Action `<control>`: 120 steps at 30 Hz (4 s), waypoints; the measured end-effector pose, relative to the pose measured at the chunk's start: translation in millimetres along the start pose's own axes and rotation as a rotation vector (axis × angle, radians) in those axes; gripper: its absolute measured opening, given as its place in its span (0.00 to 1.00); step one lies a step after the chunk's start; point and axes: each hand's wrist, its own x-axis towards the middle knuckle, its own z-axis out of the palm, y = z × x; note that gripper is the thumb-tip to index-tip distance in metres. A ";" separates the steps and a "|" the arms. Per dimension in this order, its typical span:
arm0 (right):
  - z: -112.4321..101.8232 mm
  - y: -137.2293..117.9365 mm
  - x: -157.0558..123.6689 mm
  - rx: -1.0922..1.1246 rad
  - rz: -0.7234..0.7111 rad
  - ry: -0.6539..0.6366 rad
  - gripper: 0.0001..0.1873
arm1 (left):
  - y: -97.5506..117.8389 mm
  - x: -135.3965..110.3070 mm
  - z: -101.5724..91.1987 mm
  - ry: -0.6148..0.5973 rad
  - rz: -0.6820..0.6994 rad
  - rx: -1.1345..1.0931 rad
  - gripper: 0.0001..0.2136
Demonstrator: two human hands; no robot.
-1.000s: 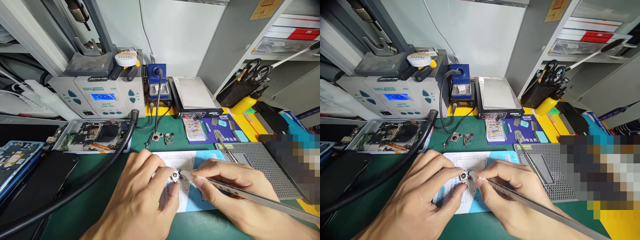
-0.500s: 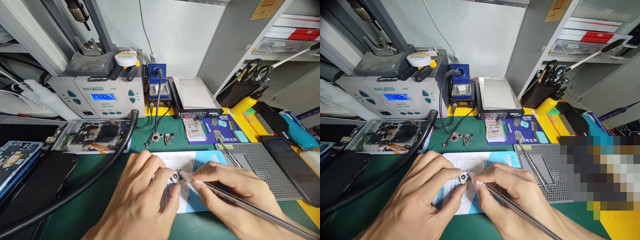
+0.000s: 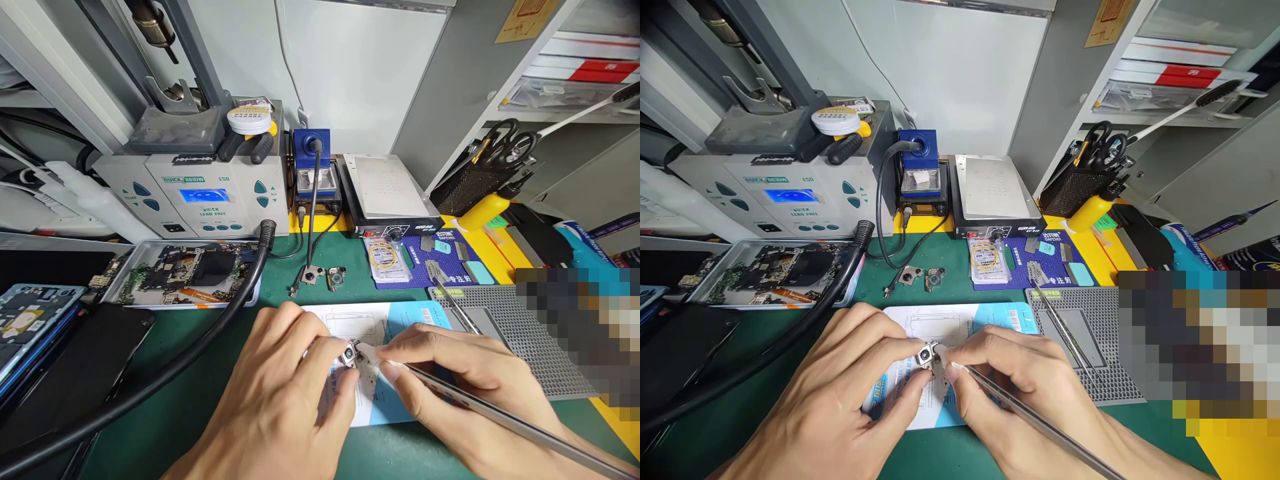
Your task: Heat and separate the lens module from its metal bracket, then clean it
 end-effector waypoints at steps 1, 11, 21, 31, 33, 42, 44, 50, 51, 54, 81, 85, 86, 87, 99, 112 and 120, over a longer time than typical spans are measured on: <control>0.0 -0.7 0.4 -0.003 0.008 -0.003 0.06 | 0.0 1.0 0.0 0.004 0.000 0.004 0.06; -2.1 -1.9 1.7 0.004 0.037 -0.020 0.05 | 2.1 4.1 2.1 0.003 -0.001 0.001 0.05; -3.7 -4.5 3.1 -0.009 0.055 0.003 0.06 | -2.7 -0.5 4.4 0.000 0.027 -0.037 0.05; -4.3 -7.0 5.5 -0.039 0.085 0.009 0.07 | -2.0 1.1 3.1 0.006 0.031 -0.040 0.05; -5.2 -7.8 6.1 -0.031 0.083 0.020 0.08 | -1.5 1.4 2.4 0.008 0.030 -0.045 0.05; -6.5 -9.0 6.1 -0.001 0.101 0.010 0.07 | -2.6 -0.2 6.6 0.000 0.019 -0.068 0.05; -7.3 -6.3 4.2 0.005 0.134 0.042 0.07 | -2.0 -1.1 5.2 -0.001 0.008 -0.076 0.05; -9.4 6.1 -0.4 0.416 0.315 0.165 0.11 | -3.0 -0.7 2.8 0.095 0.002 -0.195 0.05; -9.5 8.1 -0.7 0.504 0.332 0.165 0.10 | -3.1 -0.6 3.1 0.108 0.001 -0.209 0.06; -10.2 13.1 -1.0 0.687 0.347 0.142 0.08 | -3.2 -1.2 4.1 0.155 0.026 -0.214 0.06; -10.1 -5.4 1.2 0.016 0.057 0.132 0.06 | -0.8 -0.8 3.3 0.086 0.044 -0.072 0.03; -5.5 -4.7 1.1 -0.055 -0.019 0.080 0.08 | -2.9 -4.4 5.4 0.033 0.031 -0.063 0.04; -4.6 -4.1 1.0 -0.062 -0.020 0.067 0.08 | -3.4 -4.7 5.8 0.033 0.029 -0.061 0.04; -3.9 -3.8 0.8 -0.067 -0.017 0.055 0.08 | -3.7 -4.6 6.1 0.036 0.033 -0.063 0.03; -0.3 -0.2 -0.3 -0.048 -0.102 0.034 0.08 | -1.3 -2.0 5.7 0.025 0.004 -0.059 0.05; 0.4 1.9 -1.8 -0.018 -0.106 0.020 0.08 | 1.6 -2.7 4.2 0.029 0.014 -0.049 0.05; -0.3 -0.4 0.4 -0.010 -0.077 0.004 0.08 | -1.3 -2.8 5.8 0.018 0.027 -0.051 0.05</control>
